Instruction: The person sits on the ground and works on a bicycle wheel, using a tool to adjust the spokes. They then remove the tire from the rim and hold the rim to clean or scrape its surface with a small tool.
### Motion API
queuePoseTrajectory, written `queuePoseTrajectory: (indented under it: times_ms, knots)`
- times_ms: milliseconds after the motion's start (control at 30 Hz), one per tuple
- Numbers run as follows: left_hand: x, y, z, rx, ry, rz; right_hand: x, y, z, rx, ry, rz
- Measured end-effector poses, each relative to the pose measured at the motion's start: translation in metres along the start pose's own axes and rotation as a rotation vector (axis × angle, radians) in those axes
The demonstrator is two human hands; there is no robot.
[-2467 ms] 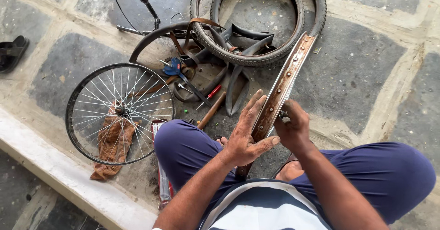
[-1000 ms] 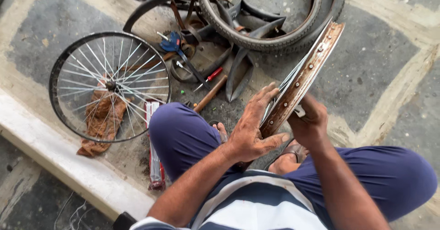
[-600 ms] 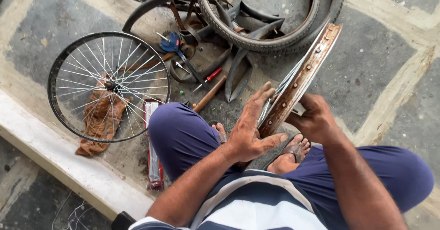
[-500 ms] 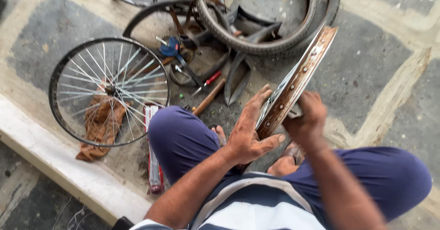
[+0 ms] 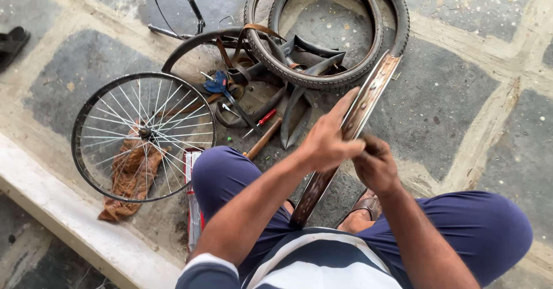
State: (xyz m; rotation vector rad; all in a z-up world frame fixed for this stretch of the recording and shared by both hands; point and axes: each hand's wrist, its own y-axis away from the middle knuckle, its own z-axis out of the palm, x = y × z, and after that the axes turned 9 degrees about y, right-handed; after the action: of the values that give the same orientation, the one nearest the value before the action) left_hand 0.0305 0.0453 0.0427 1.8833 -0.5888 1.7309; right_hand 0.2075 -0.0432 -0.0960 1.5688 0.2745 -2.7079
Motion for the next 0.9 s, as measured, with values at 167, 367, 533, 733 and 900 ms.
queuePoseTrajectory:
  times_ms: [167, 367, 533, 733, 900]
  knots:
    - [-0.023, 0.049, -0.002, 0.014, 0.078, 0.213, -0.024, 0.015, 0.018, 0.158, 0.457, -0.121]
    - [-0.039, 0.062, 0.006, 0.049, -0.143, 0.270, -0.021, -0.003, 0.016, 0.198, 0.524, -0.171]
    - [-0.046, 0.061, 0.004, 0.060, -0.147, 0.240, -0.028, -0.020, 0.011, 0.073, -0.015, 0.009]
    - [-0.047, 0.059, -0.001, 0.067, -0.116, 0.248, -0.037, -0.036, 0.034, 0.018, 0.594, -0.193]
    - [-0.047, 0.056, 0.001, 0.057, 0.206, 0.228, -0.021, -0.039, 0.045, 0.429, 1.518, -0.596]
